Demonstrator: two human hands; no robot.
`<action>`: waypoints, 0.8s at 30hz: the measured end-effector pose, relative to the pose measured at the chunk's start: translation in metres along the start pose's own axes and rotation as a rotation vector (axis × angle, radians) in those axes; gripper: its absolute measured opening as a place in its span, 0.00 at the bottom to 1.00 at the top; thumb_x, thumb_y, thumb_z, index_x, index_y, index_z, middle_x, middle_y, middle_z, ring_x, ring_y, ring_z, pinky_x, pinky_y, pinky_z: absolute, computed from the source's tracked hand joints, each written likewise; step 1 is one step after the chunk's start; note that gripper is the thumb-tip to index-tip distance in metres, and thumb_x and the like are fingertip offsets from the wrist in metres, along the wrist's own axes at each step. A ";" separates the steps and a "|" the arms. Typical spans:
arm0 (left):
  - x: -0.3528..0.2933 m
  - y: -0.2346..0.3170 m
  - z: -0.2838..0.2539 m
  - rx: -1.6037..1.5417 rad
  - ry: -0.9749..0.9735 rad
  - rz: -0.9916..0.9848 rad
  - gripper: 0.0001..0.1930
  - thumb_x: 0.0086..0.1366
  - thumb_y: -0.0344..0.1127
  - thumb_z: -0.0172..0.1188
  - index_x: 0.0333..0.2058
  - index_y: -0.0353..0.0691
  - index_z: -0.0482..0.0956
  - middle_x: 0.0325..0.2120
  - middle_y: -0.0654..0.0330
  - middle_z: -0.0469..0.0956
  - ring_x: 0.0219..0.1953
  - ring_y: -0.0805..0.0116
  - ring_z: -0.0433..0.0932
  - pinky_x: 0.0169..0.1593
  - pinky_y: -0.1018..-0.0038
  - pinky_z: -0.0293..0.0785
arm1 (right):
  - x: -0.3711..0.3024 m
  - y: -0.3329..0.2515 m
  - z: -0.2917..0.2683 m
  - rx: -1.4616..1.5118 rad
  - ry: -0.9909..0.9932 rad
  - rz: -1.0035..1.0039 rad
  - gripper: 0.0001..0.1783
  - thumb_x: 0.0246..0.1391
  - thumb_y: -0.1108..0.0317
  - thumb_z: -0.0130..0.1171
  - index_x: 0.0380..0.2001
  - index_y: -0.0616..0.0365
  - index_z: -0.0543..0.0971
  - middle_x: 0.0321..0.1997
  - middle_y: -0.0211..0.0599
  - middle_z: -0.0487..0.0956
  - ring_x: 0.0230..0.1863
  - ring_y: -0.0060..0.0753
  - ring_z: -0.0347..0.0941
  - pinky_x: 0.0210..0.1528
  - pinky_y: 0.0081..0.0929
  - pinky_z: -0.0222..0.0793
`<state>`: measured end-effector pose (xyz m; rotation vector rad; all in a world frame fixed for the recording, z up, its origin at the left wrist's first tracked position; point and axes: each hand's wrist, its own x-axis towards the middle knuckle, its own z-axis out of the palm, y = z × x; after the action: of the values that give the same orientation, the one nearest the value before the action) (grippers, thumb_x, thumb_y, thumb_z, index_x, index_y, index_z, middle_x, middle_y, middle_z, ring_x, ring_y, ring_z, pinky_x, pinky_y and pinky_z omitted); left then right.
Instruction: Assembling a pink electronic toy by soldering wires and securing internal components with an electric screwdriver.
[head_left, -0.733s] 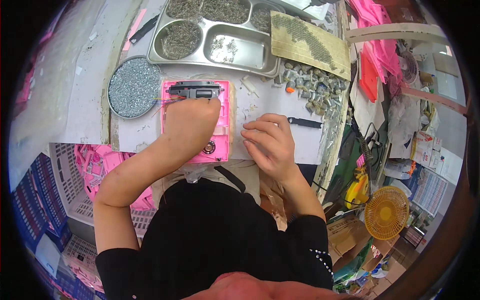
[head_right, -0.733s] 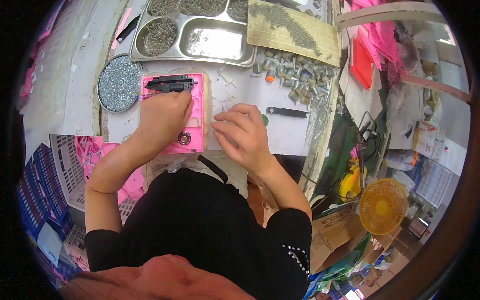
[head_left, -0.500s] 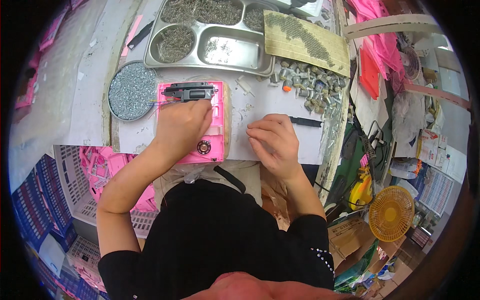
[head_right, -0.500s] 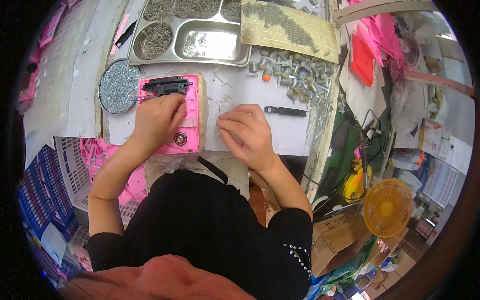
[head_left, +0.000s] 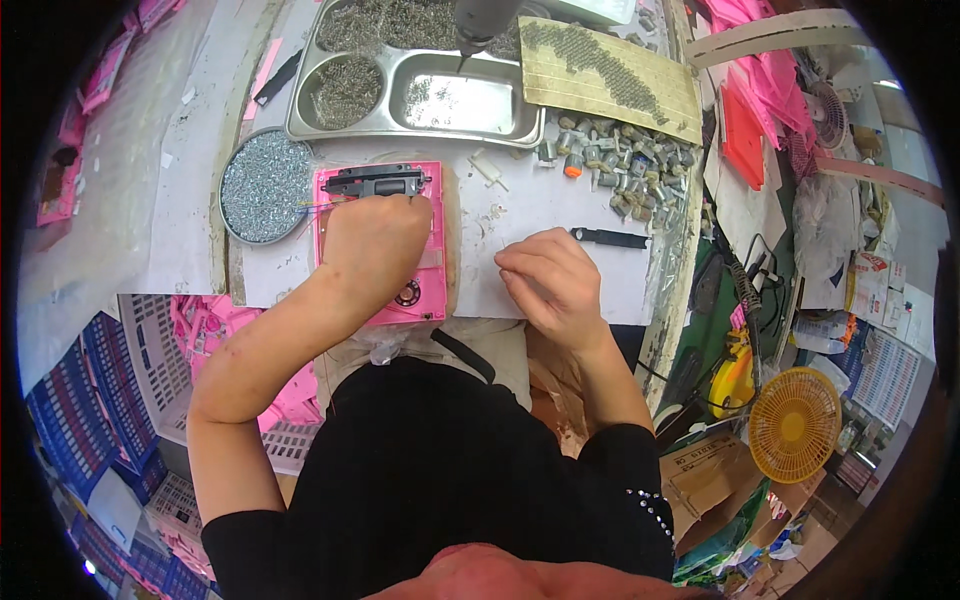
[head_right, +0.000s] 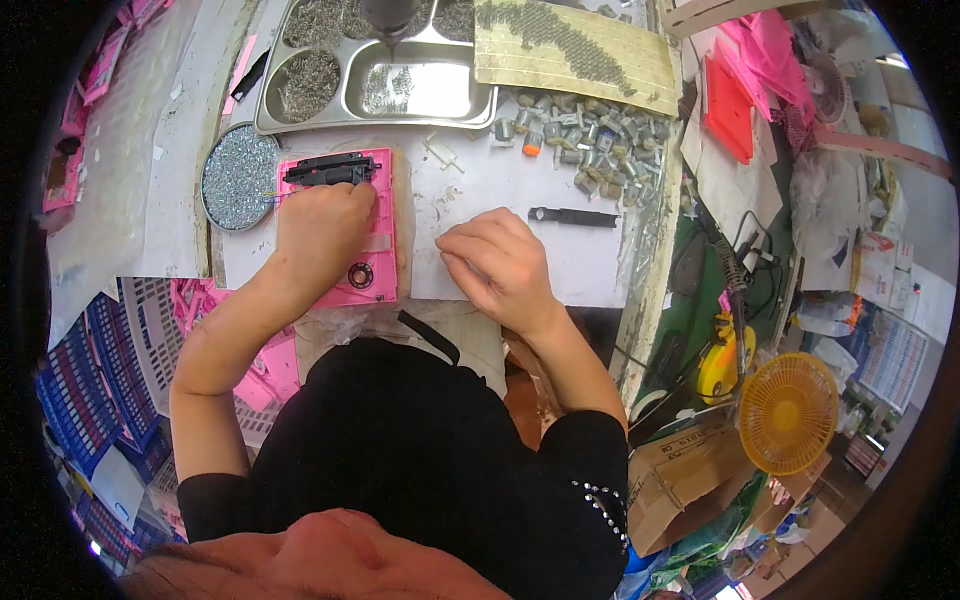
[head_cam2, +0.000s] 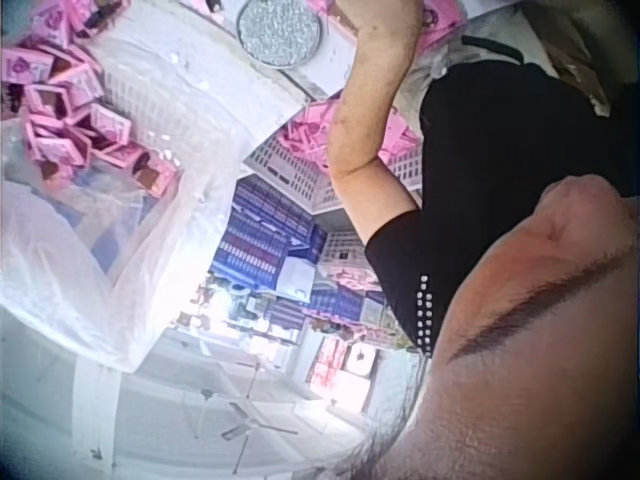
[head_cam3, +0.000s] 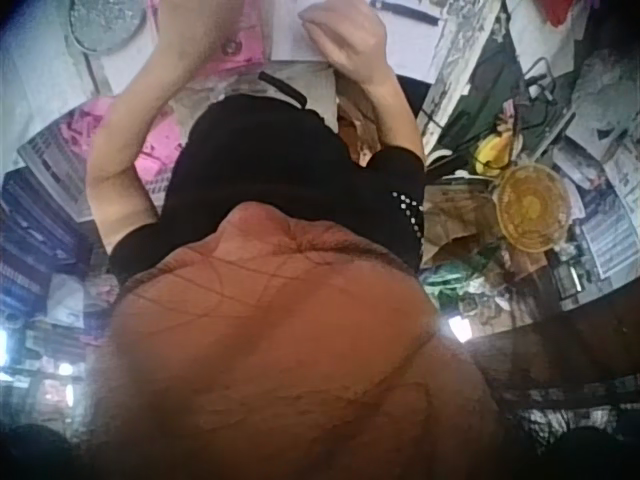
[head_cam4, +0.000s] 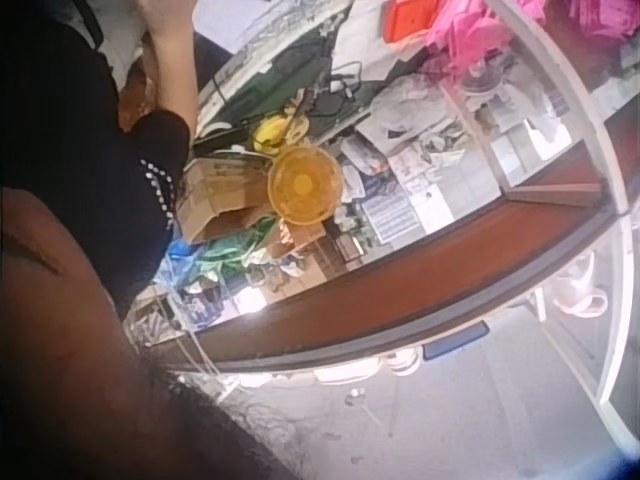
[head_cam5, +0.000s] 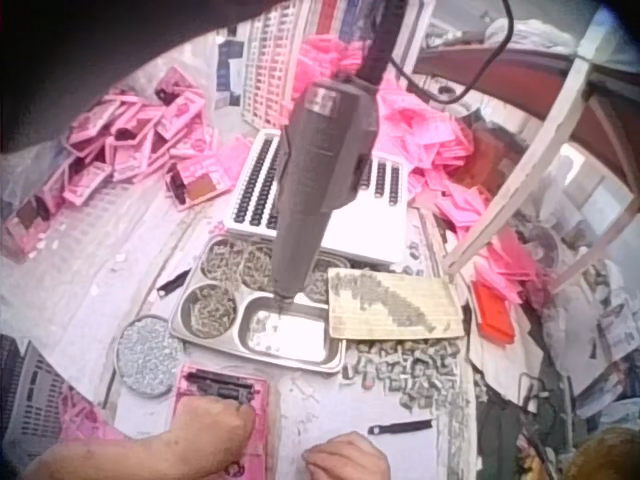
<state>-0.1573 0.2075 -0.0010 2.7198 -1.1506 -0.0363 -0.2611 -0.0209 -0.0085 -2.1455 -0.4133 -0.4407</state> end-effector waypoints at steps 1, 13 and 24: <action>-0.001 -0.001 0.004 -0.010 0.009 0.002 0.04 0.59 0.32 0.63 0.26 0.42 0.78 0.22 0.57 0.80 0.26 0.57 0.84 0.29 0.63 0.78 | 0.000 0.000 0.000 -0.004 0.003 0.001 0.12 0.46 0.81 0.70 0.36 0.60 0.86 0.37 0.37 0.85 0.37 0.40 0.78 0.41 0.33 0.74; -0.007 -0.006 -0.003 -0.320 -0.071 -0.031 0.07 0.62 0.36 0.67 0.34 0.40 0.83 0.28 0.53 0.84 0.33 0.51 0.84 0.37 0.57 0.79 | 0.016 0.036 -0.057 -0.463 0.012 0.120 0.12 0.48 0.79 0.66 0.38 0.57 0.86 0.37 0.37 0.85 0.40 0.43 0.78 0.44 0.34 0.74; -0.061 -0.035 0.000 -0.421 0.317 0.185 0.09 0.57 0.28 0.70 0.37 0.41 0.81 0.24 0.59 0.81 0.25 0.57 0.81 0.28 0.63 0.75 | 0.061 0.097 -0.068 -0.722 -0.339 -0.061 0.12 0.46 0.70 0.69 0.37 0.51 0.84 0.36 0.33 0.78 0.44 0.44 0.73 0.43 0.40 0.73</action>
<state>-0.1745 0.2750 -0.0102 2.1536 -1.1415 0.1549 -0.1752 -0.1228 -0.0123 -2.9352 -0.5701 -0.2782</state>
